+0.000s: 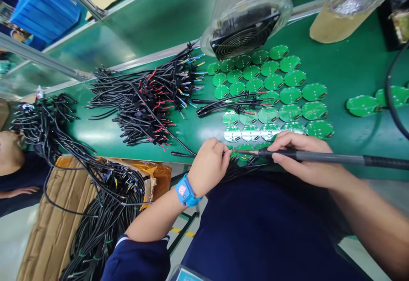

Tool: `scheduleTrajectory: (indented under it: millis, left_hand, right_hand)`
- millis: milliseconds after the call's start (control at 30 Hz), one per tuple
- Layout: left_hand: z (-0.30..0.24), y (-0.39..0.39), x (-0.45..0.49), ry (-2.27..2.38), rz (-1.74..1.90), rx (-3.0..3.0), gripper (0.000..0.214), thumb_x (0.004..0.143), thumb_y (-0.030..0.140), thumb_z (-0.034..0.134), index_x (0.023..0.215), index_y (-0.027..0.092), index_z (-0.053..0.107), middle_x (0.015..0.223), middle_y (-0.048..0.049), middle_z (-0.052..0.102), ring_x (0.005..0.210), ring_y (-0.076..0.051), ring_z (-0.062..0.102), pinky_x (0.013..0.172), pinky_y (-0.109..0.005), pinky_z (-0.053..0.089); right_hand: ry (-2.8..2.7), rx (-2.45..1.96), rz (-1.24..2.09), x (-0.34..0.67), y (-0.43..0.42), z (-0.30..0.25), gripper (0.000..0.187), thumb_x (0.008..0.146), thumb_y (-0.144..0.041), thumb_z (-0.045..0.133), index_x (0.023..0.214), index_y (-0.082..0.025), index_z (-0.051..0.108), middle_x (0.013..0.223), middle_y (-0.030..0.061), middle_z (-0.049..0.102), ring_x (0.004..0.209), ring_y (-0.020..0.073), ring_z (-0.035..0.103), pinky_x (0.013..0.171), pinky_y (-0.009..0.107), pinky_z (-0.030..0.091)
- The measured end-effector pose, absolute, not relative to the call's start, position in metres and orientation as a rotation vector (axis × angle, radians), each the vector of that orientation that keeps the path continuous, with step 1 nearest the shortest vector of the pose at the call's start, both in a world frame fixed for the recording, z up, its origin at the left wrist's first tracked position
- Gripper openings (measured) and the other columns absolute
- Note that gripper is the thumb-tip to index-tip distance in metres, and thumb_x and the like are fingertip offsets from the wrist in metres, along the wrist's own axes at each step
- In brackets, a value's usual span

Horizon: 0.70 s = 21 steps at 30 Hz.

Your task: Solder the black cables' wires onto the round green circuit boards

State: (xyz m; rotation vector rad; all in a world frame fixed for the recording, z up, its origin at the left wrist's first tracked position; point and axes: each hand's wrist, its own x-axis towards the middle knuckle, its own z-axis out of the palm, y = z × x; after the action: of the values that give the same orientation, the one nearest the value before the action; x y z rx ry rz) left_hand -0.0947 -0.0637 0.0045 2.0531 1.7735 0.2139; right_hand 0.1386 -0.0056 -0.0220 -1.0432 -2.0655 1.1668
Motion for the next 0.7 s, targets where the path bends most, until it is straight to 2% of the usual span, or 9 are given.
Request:
scheduleTrajectory:
  millis: [167, 300, 433, 600, 700]
  left_hand:
    - [0.0040, -0.0626, -0.0935, 1.788, 0.220, 2.063, 0.017, 0.091, 0.022, 0.045, 0.081, 0.015, 0.055, 0.082, -0.0068, 0.052, 0.082, -0.019, 0.050, 0.077, -0.034, 0.044]
    - [0.0036, -0.0621, -0.0924, 1.791, 0.223, 2.061, 0.016, 0.091, 0.022, 0.045, 0.080, 0.015, 0.055, 0.082, -0.0068, 0.052, 0.082, -0.019, 0.050, 0.077, -0.034, 0.044]
    - [0.0035, -0.0625, -0.0931, 1.789, 0.257, 2.055, 0.017, 0.091, 0.023, 0.046, 0.079, 0.015, 0.055, 0.080, -0.0061, 0.052, 0.080, -0.019, 0.050, 0.076, -0.034, 0.045]
    - [0.0050, -0.0644, -0.0937, 1.788, 0.303, 2.018, 0.016, 0.090, 0.023, 0.048, 0.080, 0.015, 0.058, 0.079, -0.0055, 0.053, 0.080, -0.018, 0.051, 0.076, -0.033, 0.045]
    - [0.0064, -0.0666, -0.0923, 1.799, 0.325, 1.996, 0.017, 0.091, 0.023, 0.048, 0.084, 0.014, 0.060, 0.080, -0.0060, 0.054, 0.082, -0.018, 0.051, 0.077, -0.033, 0.045]
  right_hand:
    - [-2.061, -1.028, 1.182, 0.1409, -0.0055, -0.0226, 0.010, 0.078, -0.027, 0.062, 0.087, -0.024, 0.062, 0.079, -0.0005, 0.062, 0.064, 0.0113, 0.057, 0.056, 0.023, 0.045]
    - [-1.870, -1.015, 1.202, 0.1432, -0.0045, -0.0226, 0.007, 0.079, -0.025, 0.062, 0.085, -0.024, 0.060, 0.071, 0.0002, 0.062, 0.073, 0.0162, 0.060, 0.060, 0.026, 0.046]
    - [-1.792, -0.991, 1.226, 0.1412, -0.0016, -0.0221, 0.008, 0.079, -0.026, 0.063, 0.085, -0.022, 0.060, 0.072, 0.0017, 0.063, 0.079, 0.0187, 0.062, 0.063, 0.028, 0.048]
    - [-1.836, -0.973, 1.280, 0.1391, 0.0014, -0.0251, 0.009, 0.078, -0.027, 0.063, 0.085, -0.022, 0.060, 0.070, 0.0014, 0.062, 0.079, 0.0183, 0.061, 0.065, 0.028, 0.049]
    - [-1.878, -0.973, 1.279, 0.1399, 0.0018, -0.0257, 0.009, 0.079, -0.027, 0.062, 0.085, -0.022, 0.059, 0.074, 0.0024, 0.063, 0.077, 0.0169, 0.061, 0.060, 0.025, 0.048]
